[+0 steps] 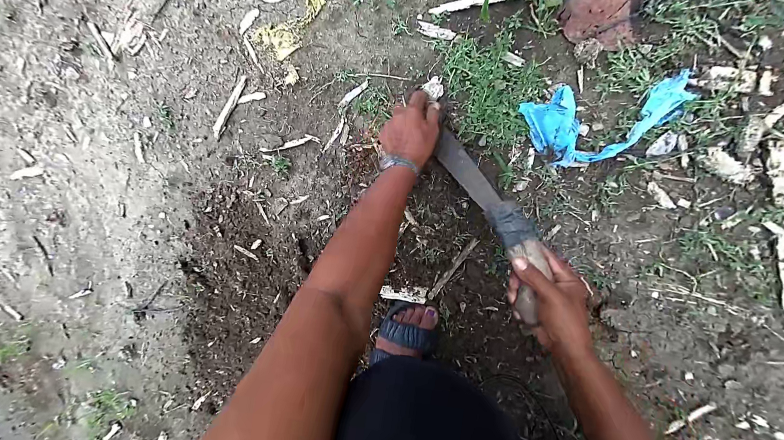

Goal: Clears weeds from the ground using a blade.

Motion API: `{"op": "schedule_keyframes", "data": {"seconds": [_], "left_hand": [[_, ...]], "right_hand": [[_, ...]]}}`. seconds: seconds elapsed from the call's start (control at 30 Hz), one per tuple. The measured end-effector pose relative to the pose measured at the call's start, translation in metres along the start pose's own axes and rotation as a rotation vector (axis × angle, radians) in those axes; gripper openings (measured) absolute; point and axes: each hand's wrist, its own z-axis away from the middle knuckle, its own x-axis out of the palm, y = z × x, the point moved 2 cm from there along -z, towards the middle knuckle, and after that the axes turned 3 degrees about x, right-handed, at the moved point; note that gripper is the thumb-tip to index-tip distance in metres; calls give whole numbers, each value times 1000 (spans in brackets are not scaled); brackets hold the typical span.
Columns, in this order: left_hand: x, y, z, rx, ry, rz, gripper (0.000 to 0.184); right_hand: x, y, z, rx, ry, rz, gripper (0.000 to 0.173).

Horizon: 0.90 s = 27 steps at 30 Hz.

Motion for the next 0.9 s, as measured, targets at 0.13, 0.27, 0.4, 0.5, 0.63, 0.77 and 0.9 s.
{"op": "schedule_keyframes", "data": {"seconds": [0.13, 0.27, 0.4, 0.5, 0.63, 0.77, 0.9], "left_hand": [[12, 19, -10, 8, -56, -204, 53], [1, 12, -2, -5, -21, -165, 45], [4, -46, 26, -21, 102, 6, 45], [9, -99, 50, -198, 163, 60, 48], [13, -113, 63, -159, 251, 92, 34], [13, -72, 49, -39, 178, 158, 44], [19, -31, 43, 40, 23, -52, 59]], "right_hand": [[2, 18, 4, -112, 8, 87, 64], [-16, 8, 26, -433, 0, 566, 68], [-81, -3, 57, -622, -43, 821, 64], [-136, -16, 97, -228, 33, 506, 71], [-189, -8, 130, -38, -81, 150, 57], [-122, 6, 97, 95, -35, 85, 59], [-22, 21, 38, 65, -74, 107, 60]]}}
